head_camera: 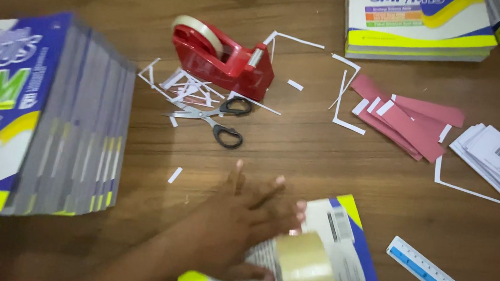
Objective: Applying labels and protective tape to textbooks using scissors, a ruler, and tape.
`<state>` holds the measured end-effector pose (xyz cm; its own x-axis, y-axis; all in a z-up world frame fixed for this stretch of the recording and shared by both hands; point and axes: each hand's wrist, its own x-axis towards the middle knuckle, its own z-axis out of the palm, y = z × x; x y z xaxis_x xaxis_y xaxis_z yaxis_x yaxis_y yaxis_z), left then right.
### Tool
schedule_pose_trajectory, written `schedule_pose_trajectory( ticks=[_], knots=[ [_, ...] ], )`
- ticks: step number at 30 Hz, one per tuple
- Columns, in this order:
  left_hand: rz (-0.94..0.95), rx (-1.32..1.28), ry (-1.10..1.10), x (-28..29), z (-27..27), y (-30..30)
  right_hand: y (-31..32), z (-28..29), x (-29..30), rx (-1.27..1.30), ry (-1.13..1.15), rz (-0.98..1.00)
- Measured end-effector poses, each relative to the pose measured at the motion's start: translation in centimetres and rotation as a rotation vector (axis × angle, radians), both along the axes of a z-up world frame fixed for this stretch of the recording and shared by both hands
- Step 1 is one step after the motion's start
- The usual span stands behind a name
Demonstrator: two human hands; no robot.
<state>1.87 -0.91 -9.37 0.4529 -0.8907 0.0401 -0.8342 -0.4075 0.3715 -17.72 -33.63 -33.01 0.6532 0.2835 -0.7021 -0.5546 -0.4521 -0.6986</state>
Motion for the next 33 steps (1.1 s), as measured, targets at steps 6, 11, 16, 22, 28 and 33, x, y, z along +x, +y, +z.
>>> schedule_pose_trajectory(
  ticks=[6,11,16,22,28,33],
  knots=[
    [0.216,0.077,-0.201,0.4,0.5,1.2,6.5,20.7,12.1,-0.031,-0.662,0.057],
    [0.410,0.068,-0.192,-2.9,1.0,1.8,7.9,21.6,13.4,-0.087,-0.924,0.089],
    [0.514,0.076,-0.186,-7.8,0.1,3.1,9.1,22.9,11.9,-0.177,-0.717,0.086],
    [0.542,0.059,-0.196,-15.5,0.9,5.1,8.3,21.5,9.7,-0.322,-0.985,0.040],
    [0.662,-0.009,-0.321,-23.6,-0.2,3.3,9.4,27.1,9.4,-0.692,-0.669,0.231],
    [0.634,-0.065,-0.557,-26.1,-6.1,-0.7,9.8,26.0,9.3,-0.616,-0.826,0.188]
  ],
)
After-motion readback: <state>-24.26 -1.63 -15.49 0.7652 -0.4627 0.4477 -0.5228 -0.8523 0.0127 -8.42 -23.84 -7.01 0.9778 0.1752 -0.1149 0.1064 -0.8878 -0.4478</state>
